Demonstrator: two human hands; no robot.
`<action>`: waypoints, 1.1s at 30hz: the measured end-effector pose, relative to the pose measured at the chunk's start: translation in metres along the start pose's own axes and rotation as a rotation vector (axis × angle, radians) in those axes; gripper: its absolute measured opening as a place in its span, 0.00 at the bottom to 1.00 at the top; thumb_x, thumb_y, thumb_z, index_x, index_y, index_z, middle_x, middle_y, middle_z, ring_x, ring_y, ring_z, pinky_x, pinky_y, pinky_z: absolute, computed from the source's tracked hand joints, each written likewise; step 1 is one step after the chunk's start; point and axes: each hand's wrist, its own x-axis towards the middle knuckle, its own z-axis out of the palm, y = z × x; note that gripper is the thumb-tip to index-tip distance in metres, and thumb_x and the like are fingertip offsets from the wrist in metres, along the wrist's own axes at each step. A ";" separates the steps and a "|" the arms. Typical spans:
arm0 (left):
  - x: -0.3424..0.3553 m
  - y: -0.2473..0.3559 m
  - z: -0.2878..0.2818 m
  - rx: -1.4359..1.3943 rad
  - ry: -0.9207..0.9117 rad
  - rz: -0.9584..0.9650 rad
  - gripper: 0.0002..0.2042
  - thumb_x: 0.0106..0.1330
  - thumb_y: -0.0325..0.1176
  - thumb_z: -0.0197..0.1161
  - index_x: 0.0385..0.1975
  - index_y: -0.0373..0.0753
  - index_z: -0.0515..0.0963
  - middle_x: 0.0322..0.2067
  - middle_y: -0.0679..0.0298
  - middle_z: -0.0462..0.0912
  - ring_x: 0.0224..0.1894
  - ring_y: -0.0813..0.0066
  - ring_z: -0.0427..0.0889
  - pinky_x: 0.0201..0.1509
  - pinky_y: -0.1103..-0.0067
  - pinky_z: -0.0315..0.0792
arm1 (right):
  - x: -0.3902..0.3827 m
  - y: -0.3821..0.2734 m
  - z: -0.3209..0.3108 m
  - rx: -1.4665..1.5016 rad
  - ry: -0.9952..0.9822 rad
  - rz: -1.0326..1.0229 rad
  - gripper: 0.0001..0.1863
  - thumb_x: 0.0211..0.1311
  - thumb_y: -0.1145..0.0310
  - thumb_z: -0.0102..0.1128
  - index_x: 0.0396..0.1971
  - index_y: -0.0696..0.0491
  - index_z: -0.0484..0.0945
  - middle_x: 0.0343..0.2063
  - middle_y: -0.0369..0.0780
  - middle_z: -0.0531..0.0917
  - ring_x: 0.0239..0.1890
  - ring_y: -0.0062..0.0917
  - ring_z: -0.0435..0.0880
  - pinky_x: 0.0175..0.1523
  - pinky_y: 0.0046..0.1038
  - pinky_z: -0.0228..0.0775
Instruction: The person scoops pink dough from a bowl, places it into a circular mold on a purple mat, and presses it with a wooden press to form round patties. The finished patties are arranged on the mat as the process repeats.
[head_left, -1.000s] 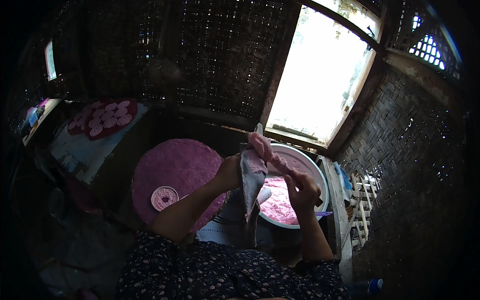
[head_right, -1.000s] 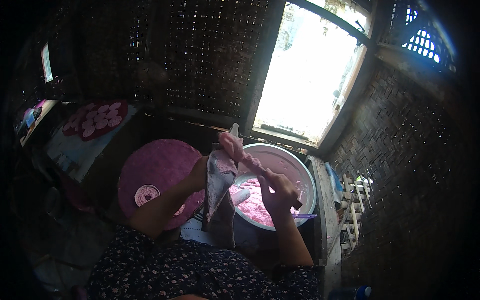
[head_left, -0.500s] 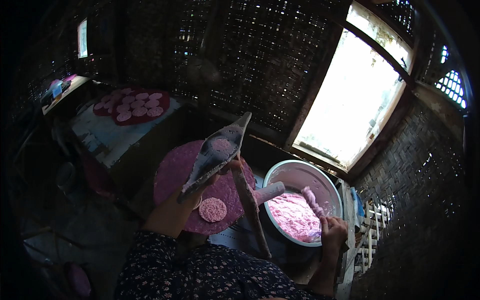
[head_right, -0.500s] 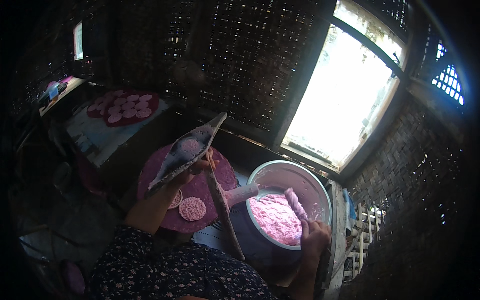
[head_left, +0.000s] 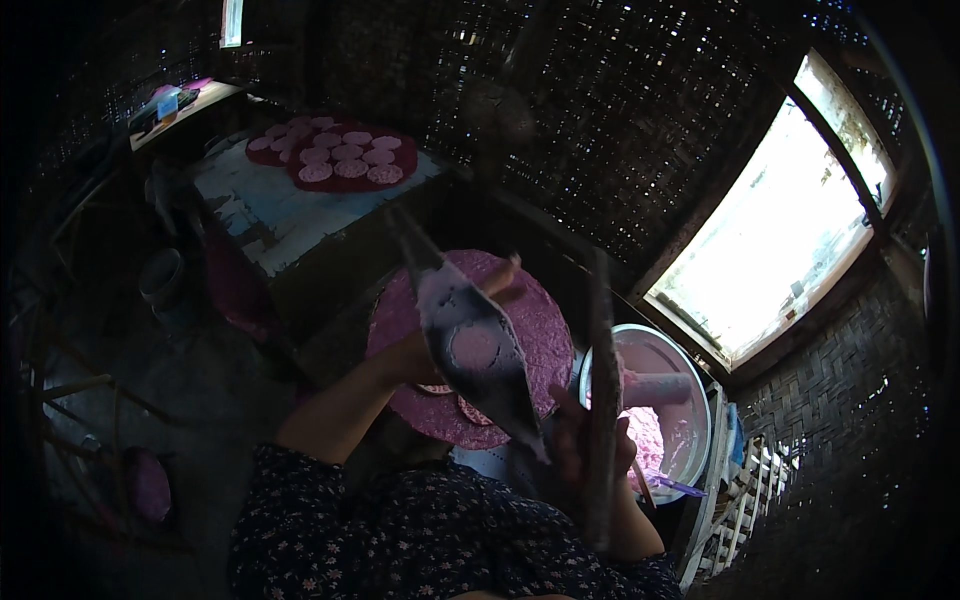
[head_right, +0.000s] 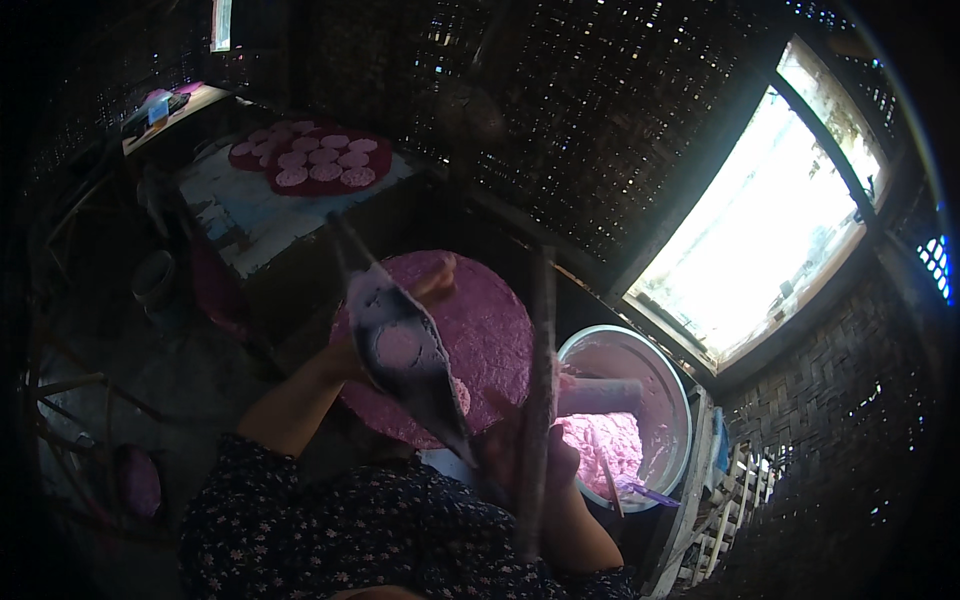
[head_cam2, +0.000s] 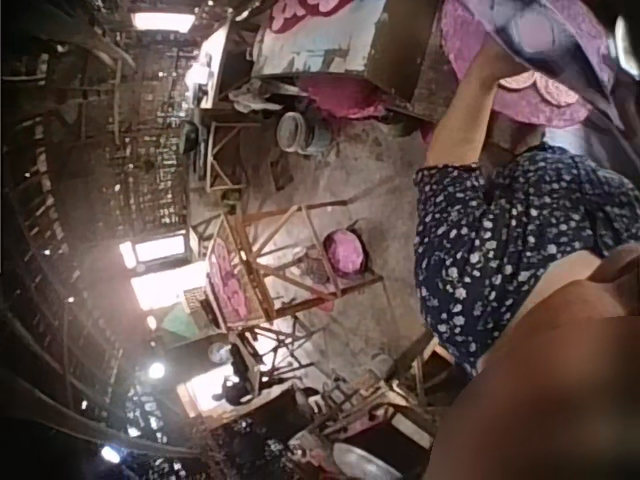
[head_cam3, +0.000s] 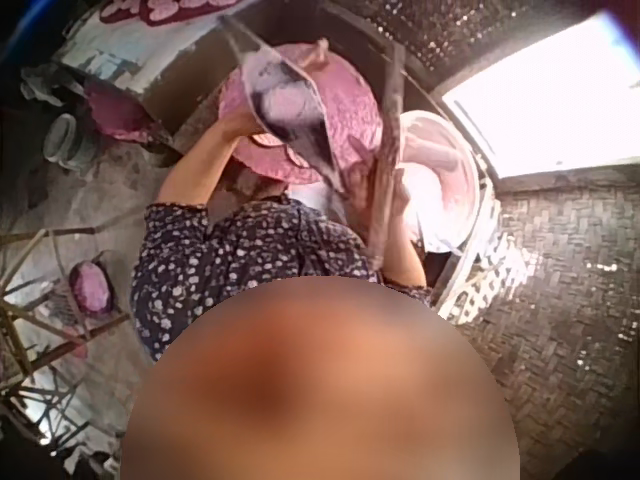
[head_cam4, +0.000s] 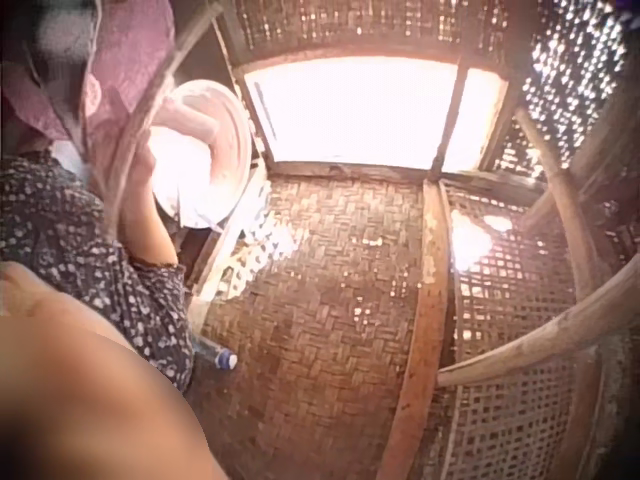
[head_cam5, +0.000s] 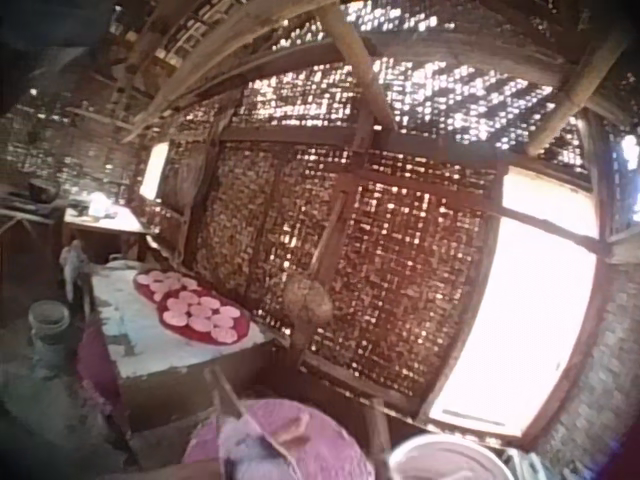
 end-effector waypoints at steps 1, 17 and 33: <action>-0.009 0.002 -0.007 -0.228 -0.076 -0.127 0.35 0.62 0.32 0.59 0.66 0.40 0.48 0.67 0.52 0.48 0.69 0.61 0.48 0.70 0.66 0.46 | 0.005 -0.004 -0.003 -0.090 0.087 0.001 0.45 0.59 0.43 0.47 0.66 0.58 0.44 0.55 0.52 0.69 0.24 0.26 0.74 0.26 0.24 0.68; -0.028 0.020 -0.039 0.758 -0.103 0.055 0.23 0.40 0.42 0.70 0.39 0.40 0.77 0.36 0.59 0.78 0.39 0.60 0.79 0.45 0.69 0.72 | 0.066 -0.029 0.050 -0.991 0.477 0.040 0.51 0.39 0.81 0.55 0.67 0.56 0.39 0.52 0.46 0.67 0.50 0.29 0.71 0.54 0.30 0.63; -0.027 -0.015 -0.038 0.623 -0.062 -0.289 0.17 0.41 0.47 0.67 0.23 0.39 0.79 0.19 0.54 0.79 0.25 0.54 0.81 0.29 0.66 0.75 | 0.099 0.002 0.049 -1.979 0.055 -0.053 0.53 0.39 0.68 0.69 0.63 0.60 0.44 0.51 0.61 0.62 0.49 0.57 0.69 0.47 0.46 0.68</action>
